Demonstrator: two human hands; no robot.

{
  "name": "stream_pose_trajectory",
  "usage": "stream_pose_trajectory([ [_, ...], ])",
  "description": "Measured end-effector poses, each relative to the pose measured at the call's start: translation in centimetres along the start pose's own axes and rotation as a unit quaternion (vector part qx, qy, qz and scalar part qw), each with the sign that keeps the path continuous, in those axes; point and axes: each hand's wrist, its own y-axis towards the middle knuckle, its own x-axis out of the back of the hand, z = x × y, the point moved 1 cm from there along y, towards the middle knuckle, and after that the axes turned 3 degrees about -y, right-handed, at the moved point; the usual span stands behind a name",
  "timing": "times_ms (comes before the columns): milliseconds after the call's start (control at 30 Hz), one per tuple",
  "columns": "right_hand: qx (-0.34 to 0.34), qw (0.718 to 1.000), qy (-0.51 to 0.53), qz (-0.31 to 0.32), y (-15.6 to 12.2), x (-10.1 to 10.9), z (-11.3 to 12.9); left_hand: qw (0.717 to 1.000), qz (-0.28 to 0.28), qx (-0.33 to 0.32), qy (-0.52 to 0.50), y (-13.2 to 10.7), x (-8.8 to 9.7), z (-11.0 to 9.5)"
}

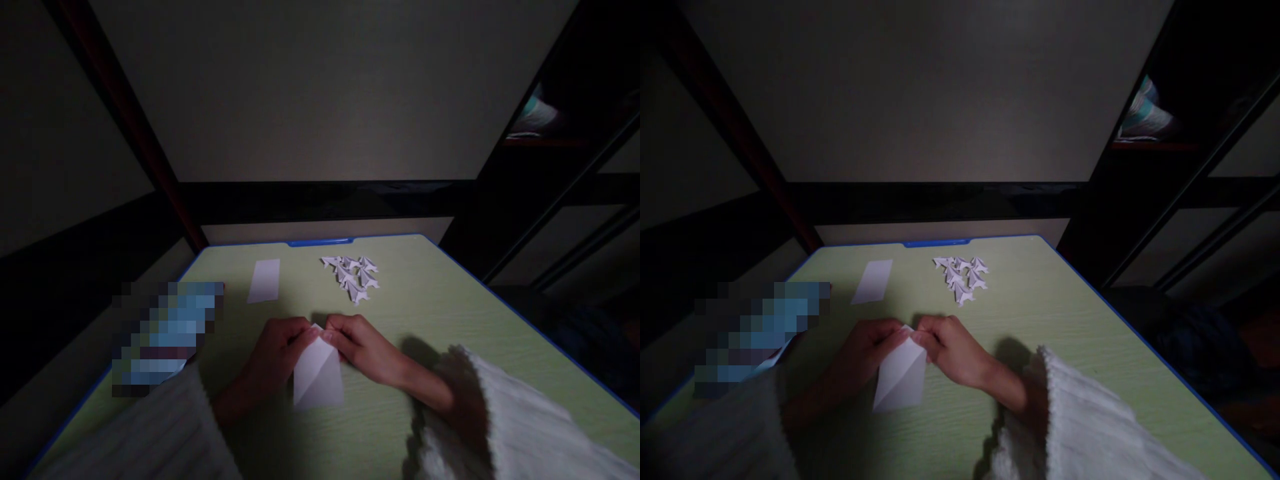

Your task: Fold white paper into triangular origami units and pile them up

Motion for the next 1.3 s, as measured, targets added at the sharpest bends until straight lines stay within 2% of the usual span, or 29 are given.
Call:
stream_pose_trajectory([
  [167,-0.016,0.999,0.045,-0.015,0.0,0.0,-0.4,0.998,-0.018,0.064,-0.015,0.1,0.2,0.6],
  [500,-0.027,0.973,0.228,0.001,0.7,0.1,-0.6,0.992,-0.069,0.078,-0.074,0.0,0.6,0.0],
  [600,-0.024,0.964,0.261,-0.032,0.9,0.1,-0.9,0.993,-0.039,0.072,-0.086,-0.1,0.6,0.1],
  [667,-0.031,0.957,0.282,-0.053,0.9,0.2,-1.0,0.994,0.001,0.063,-0.088,0.0,0.4,0.3],
  [800,-0.051,0.956,0.288,-0.039,0.7,0.2,-0.9,0.991,0.057,0.065,-0.104,0.0,0.2,0.6],
  [900,-0.049,0.957,0.284,-0.032,0.5,0.2,-0.4,0.989,0.007,0.078,-0.128,0.2,0.3,0.6],
  [967,-0.044,0.961,0.268,-0.049,0.5,0.3,-0.1,0.985,-0.047,0.087,-0.138,0.3,0.5,0.4],
  [1033,-0.046,0.964,0.252,-0.077,0.5,0.4,-0.1,0.982,-0.078,0.096,-0.141,0.3,0.6,0.1],
  [1167,-0.052,0.953,0.267,-0.137,0.7,0.4,-0.6,0.981,-0.05,0.102,-0.155,0.3,0.6,-0.1],
  [1300,-0.04,0.952,0.269,-0.137,0.7,0.3,-1.0,0.979,-0.045,0.1,-0.174,0.5,0.5,0.3],
])
